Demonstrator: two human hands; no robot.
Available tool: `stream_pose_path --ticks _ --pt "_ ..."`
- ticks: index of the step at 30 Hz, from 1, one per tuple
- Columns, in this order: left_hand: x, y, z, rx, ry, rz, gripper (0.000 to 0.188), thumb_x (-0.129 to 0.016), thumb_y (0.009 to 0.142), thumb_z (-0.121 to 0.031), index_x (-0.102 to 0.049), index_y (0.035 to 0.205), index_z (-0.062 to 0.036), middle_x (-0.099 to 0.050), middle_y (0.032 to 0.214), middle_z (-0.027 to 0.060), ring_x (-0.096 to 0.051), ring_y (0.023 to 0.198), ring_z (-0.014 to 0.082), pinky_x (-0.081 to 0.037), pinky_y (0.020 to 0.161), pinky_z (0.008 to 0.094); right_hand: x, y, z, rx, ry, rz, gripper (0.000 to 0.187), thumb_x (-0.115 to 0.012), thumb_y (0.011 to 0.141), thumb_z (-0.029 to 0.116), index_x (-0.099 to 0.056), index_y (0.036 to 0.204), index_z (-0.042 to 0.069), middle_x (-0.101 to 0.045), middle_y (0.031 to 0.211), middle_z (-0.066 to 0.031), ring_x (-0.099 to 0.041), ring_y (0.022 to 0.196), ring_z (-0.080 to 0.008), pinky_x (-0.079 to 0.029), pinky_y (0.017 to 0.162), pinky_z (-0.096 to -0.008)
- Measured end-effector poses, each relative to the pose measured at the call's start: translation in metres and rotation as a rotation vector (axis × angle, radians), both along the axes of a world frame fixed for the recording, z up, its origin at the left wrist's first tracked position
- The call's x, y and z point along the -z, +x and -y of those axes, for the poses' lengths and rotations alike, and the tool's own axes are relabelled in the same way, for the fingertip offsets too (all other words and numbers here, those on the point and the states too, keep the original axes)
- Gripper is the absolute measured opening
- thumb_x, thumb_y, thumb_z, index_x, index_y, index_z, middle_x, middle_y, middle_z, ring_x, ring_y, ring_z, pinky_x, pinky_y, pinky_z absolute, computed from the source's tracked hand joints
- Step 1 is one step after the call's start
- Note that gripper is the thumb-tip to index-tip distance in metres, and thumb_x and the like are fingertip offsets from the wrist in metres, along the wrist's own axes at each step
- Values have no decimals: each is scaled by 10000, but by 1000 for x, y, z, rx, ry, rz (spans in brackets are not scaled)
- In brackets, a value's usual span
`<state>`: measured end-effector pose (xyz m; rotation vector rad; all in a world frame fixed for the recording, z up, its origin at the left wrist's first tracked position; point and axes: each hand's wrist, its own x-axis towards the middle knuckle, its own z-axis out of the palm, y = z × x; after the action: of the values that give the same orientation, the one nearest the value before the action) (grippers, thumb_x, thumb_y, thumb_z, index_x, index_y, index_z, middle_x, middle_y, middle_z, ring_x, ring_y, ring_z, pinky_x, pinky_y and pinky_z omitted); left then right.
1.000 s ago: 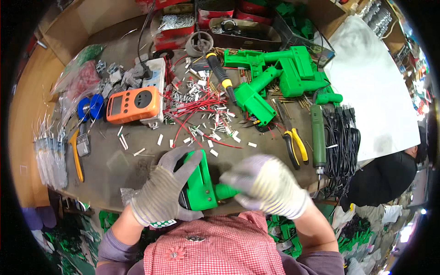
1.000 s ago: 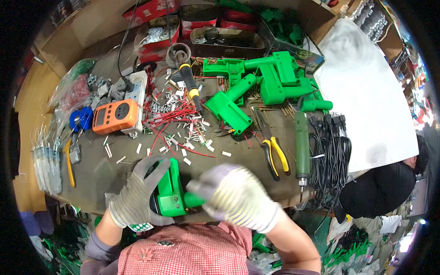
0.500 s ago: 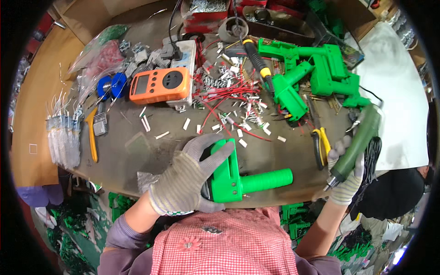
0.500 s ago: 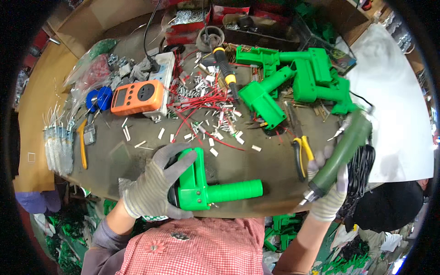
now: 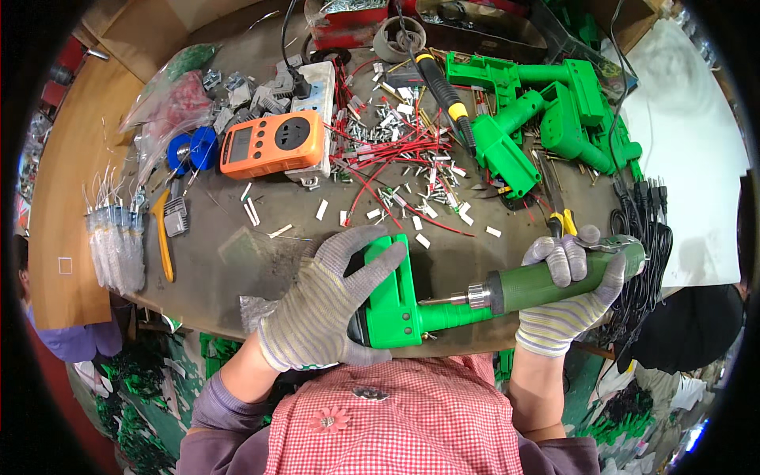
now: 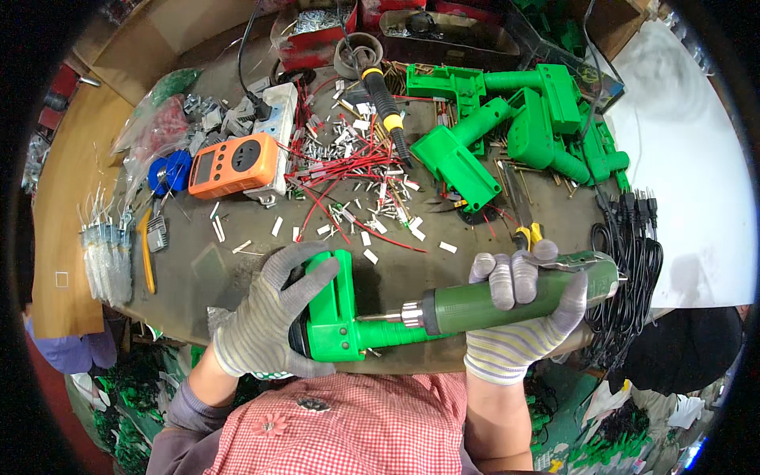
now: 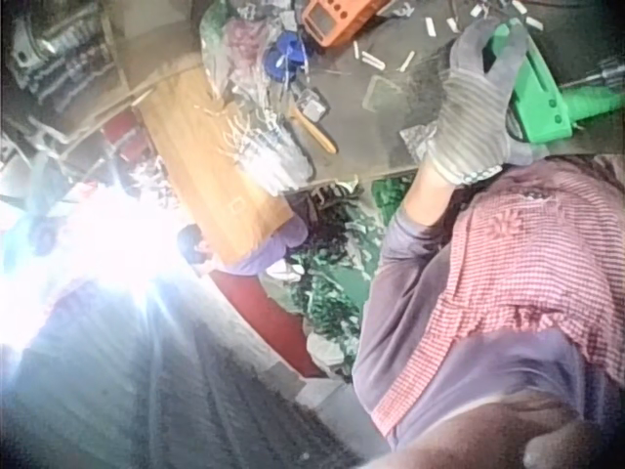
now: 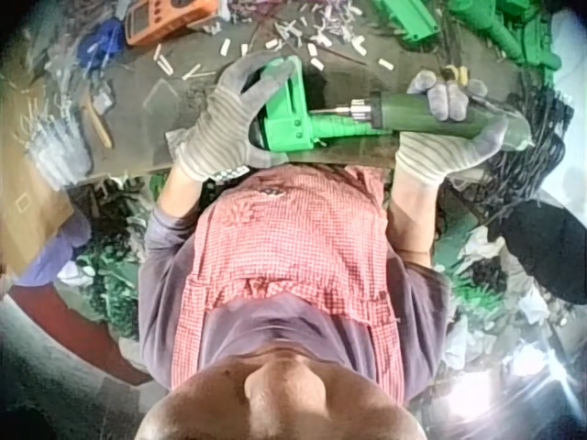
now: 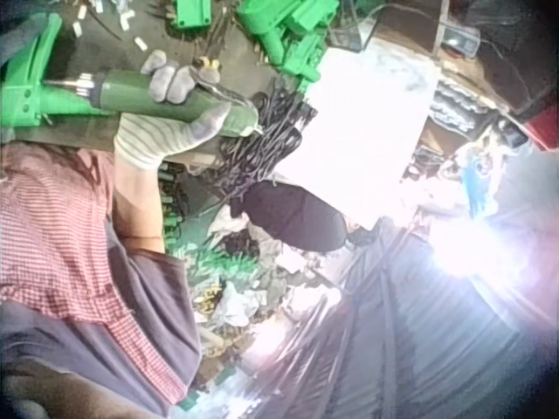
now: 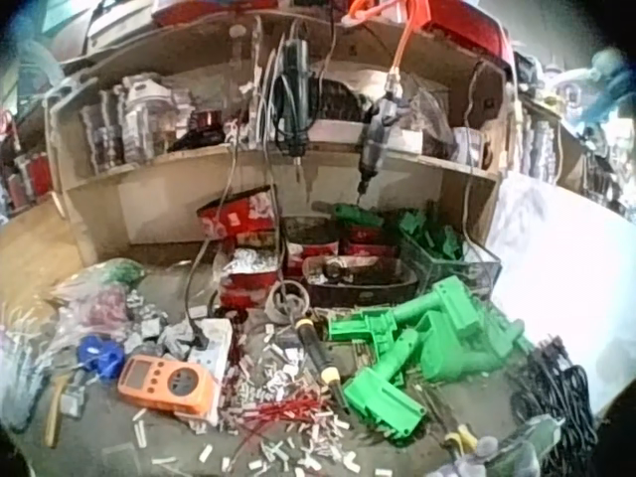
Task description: The worker is seen assembling a green plastic housing for an electronic device, involving wiring and soldering components.
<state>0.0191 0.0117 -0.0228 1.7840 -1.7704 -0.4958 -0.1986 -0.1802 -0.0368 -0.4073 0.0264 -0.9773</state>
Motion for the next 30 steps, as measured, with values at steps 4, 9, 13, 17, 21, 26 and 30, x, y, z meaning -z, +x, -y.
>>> stream_pose_path --ticks 4,9,13,17,21,26,30 --pt "1 1 0 1 -16 -25 1117 -900 536 -416 -438 1508 -117 -445 1431 238 -456 1310 430 -399 1086 539 1 3 1 -12 -4 -15 402 -603 986 403 -592 1114 22 -370 649 49 -402 585 -111 -491 942 -390" --pt "-4 1 0 9 -7 25 1106 -891 545 -417 -438 1504 -103 -434 1453 229 -454 1317 423 -398 1085 542 8 3 2 -8 44 4 406 -630 963 414 -608 1093 30 -361 614 69 -395 572 -104 -508 905 -377" --pt "-2 1 -2 12 22 27 1107 -888 542 -426 -436 1497 -98 -429 1468 216 -451 1318 423 -401 1081 542 7 8 1 -54 28 49 392 -647 954 406 -618 1089 39 -350 593 75 -393 566 -96 -508 894 -360" --pt "-1 6 -14 -109 -54 37 1111 -890 537 -531 -459 1449 -66 -464 1425 201 -507 1239 426 -433 1037 539 9 8 7 -85 -17 78 468 -580 994 440 -628 1191 19 -323 595 55 -384 542 -100 -481 978 -360" --pt "5 9 -32 -63 80 63 828 -843 615 -578 -594 1184 -32 -620 1113 162 -595 1034 353 -496 884 477 9 8 7 -86 -12 57 444 -601 978 432 -628 1156 25 -351 597 48 -398 540 -103 -486 959 -361" --pt "8 7 -27 -17 15 57 642 -816 684 -505 -616 1050 -17 -604 971 155 -596 949 349 -501 822 467 14 17 13 -142 15 95 321 -645 951 384 -618 1026 73 -396 591 61 -417 534 -95 -498 914 -355" --pt "9 8 -26 -5 20 57 634 -815 683 -507 -620 1025 -10 -607 970 164 -600 938 356 -503 824 467 17 20 13 -162 42 102 255 -669 932 309 -620 1016 73 -388 580 76 -420 531 -83 -496 907 -335"
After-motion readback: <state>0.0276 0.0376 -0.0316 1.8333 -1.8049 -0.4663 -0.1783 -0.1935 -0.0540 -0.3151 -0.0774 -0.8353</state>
